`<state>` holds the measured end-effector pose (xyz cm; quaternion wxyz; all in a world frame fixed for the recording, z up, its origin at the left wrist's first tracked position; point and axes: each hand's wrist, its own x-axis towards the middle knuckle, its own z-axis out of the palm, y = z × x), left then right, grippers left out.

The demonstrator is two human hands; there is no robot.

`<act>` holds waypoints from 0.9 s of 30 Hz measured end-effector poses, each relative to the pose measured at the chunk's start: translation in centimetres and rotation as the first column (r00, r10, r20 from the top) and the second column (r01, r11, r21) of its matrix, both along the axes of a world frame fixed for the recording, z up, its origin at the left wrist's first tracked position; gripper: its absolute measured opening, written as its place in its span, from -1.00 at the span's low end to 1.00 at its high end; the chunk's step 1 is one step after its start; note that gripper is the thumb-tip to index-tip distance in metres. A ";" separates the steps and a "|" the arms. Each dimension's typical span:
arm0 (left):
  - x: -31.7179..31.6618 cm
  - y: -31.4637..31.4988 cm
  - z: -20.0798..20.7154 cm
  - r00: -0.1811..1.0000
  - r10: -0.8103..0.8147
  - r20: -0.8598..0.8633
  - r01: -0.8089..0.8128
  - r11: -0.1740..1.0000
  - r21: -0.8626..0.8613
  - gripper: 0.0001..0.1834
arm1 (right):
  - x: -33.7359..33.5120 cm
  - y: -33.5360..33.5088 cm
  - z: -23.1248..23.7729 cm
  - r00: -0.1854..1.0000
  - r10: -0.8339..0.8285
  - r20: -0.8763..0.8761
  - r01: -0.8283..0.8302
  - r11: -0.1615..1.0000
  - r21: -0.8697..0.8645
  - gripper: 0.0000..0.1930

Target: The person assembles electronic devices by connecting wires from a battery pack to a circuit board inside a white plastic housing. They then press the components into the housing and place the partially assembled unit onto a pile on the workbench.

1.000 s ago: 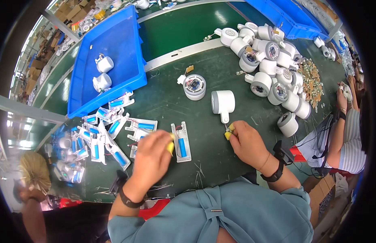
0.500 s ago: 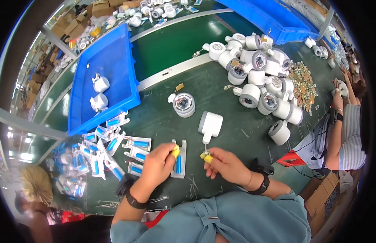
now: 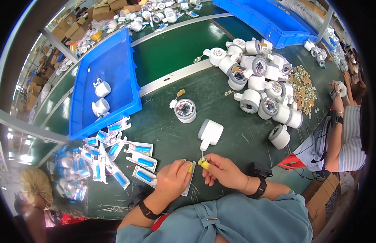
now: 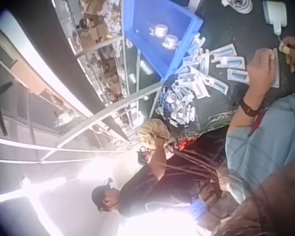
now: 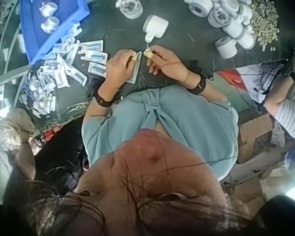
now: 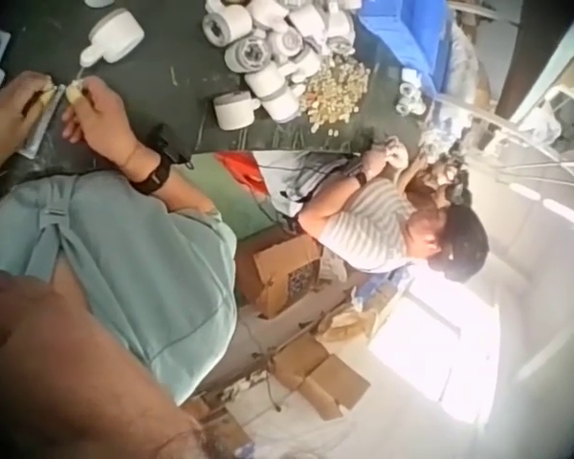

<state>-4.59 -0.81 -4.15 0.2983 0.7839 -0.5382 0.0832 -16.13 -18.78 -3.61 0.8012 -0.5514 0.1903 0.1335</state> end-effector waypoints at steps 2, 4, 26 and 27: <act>-0.1 0.0 0.2 0.999 0.010 0.040 -0.011 1.000 0.011 -0.67 | -0.3 0.1 -0.5 0.999 -0.044 0.020 0.044 0.999 0.024 -0.75; -0.3 0.1 0.4 0.996 0.015 0.084 -0.018 0.999 0.036 -0.66 | -0.6 0.3 -0.5 0.998 -0.057 0.029 0.056 0.998 0.022 -0.75; 0.0 -0.5 0.6 0.586 0.021 -0.810 0.108 0.989 0.104 -0.79 | -0.8 -0.4 0.1 0.998 0.067 0.004 -0.067 0.998 0.018 -0.74; 0.1 -0.5 0.5 0.604 -0.011 -0.797 0.112 0.991 0.071 -0.80 | -0.9 -0.3 0.0 0.999 0.036 0.025 -0.037 0.999 0.035 -0.74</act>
